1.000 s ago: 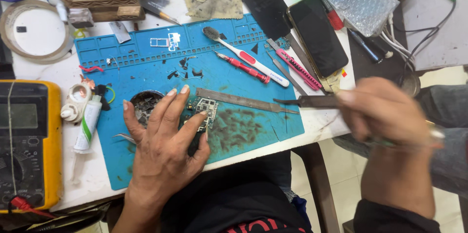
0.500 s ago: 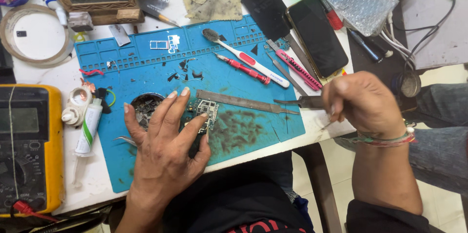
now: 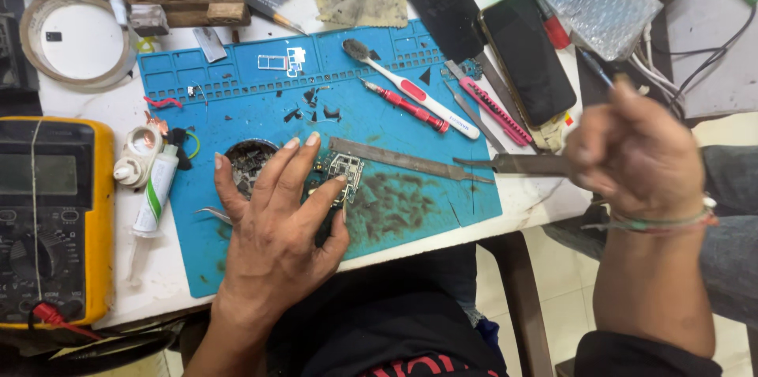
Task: The person solders components onto a mobile phone circuit board using a soldering iron and applies solder from a container, then uses a screwdriver to work on a component on the board.
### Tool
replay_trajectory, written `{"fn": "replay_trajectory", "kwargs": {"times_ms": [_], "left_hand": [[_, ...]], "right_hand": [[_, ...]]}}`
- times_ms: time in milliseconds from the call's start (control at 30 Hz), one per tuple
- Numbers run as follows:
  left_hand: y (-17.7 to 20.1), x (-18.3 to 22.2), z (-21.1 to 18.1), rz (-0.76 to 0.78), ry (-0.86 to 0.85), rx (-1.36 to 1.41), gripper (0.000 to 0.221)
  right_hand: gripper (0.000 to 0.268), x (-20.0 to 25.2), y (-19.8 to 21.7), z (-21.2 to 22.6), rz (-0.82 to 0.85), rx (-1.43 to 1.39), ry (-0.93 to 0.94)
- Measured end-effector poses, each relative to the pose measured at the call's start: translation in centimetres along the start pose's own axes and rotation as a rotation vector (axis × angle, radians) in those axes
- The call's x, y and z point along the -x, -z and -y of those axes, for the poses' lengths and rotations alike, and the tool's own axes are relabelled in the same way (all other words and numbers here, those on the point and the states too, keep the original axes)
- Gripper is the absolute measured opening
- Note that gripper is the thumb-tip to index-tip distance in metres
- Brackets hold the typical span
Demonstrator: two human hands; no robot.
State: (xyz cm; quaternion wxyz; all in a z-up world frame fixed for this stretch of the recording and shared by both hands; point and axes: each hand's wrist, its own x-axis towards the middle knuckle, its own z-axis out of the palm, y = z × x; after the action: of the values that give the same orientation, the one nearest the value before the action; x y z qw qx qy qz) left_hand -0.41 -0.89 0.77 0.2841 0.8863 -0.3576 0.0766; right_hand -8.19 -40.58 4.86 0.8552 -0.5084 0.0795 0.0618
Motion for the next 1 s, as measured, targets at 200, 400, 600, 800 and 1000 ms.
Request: {"fn": "replay_trajectory", "kwargs": {"times_ms": [200, 400, 600, 800, 1000], "left_hand": [[0.0, -0.1, 0.1, -0.011, -0.010, -0.026, 0.032], [0.2, -0.1, 0.0, -0.023, -0.013, -0.010, 0.036], [0.4, 0.0, -0.1, -0.031, -0.005, 0.000, 0.042], [0.3, -0.1, 0.0, -0.044, -0.011, -0.013, 0.040], [0.4, 0.0, 0.0, -0.040, 0.006, -0.001, 0.036]], "right_hand": [[0.047, -1.1, 4.7, 0.0, -0.326, -0.220, 0.285], [0.036, -4.5, 21.2, 4.9, -0.518, -0.598, 0.373], [0.052, -10.1, 30.1, 7.3, -0.694, -0.551, 0.384], [0.054, -14.0, 31.3, 8.6, -0.845, -0.062, 0.382], [0.042, -11.3, 30.2, 6.4, -0.866, 0.930, 0.616]]}}
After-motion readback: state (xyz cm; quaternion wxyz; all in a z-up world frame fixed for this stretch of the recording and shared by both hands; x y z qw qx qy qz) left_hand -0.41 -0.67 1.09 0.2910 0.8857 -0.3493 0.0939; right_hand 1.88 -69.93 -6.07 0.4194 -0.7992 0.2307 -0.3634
